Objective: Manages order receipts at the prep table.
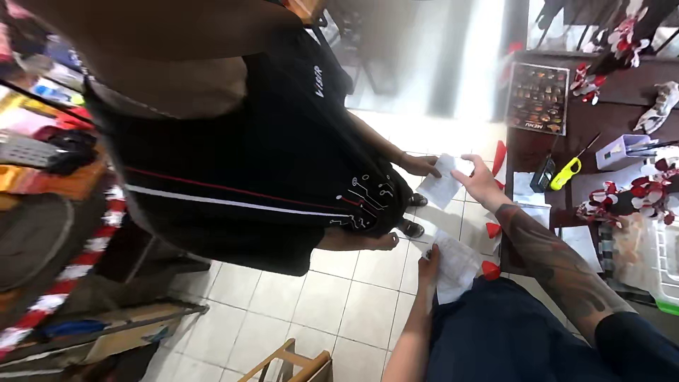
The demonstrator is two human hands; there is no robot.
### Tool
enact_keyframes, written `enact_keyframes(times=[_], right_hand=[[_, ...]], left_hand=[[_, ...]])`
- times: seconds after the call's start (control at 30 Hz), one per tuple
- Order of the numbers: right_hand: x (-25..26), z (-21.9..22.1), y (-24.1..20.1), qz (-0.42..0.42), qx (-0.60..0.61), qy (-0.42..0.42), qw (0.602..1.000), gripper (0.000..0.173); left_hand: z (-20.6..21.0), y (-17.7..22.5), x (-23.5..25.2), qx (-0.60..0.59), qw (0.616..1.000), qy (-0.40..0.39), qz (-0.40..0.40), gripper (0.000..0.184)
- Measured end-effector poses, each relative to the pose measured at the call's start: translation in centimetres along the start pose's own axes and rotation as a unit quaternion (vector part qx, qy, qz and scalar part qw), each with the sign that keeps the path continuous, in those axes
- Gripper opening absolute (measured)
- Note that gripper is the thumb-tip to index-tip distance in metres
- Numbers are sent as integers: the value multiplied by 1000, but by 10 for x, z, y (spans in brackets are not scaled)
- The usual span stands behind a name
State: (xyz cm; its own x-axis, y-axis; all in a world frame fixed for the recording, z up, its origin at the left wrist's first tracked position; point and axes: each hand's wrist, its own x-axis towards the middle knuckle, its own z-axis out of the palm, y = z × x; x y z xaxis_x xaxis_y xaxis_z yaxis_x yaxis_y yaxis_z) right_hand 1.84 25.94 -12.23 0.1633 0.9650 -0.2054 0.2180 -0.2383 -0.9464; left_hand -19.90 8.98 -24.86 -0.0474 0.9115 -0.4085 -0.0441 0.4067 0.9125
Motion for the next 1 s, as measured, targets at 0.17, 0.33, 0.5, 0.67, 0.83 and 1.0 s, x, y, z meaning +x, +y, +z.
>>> enact_keyframes(times=[0.17, 0.33, 0.5, 0.67, 0.83, 1.0], right_hand=[[-21, 23, -2, 79, 103, -40, 991, 97], [-50, 47, 23, 80, 193, -68, 976, 93], [-28, 54, 11, 32, 170, -13, 985, 98], [-18, -18, -23, -2, 105, -15, 994, 106], [-18, -117, -108, -192, -74, 102, 973, 98], [-84, -144, -201, -380, -142, 127, 905, 86]], left_hand=[[0, 8, -1, 3, 1000, -13, 8, 34], [1, 3, -4, 20, 1000, 3, 10, 32], [14, 17, -14, 84, 996, 7, 30, 34], [14, 24, -6, 74, 997, -1, 38, 40], [23, 32, 2, 2, 999, -27, 32, 38], [39, 57, -3, -24, 997, -73, 27, 36]])
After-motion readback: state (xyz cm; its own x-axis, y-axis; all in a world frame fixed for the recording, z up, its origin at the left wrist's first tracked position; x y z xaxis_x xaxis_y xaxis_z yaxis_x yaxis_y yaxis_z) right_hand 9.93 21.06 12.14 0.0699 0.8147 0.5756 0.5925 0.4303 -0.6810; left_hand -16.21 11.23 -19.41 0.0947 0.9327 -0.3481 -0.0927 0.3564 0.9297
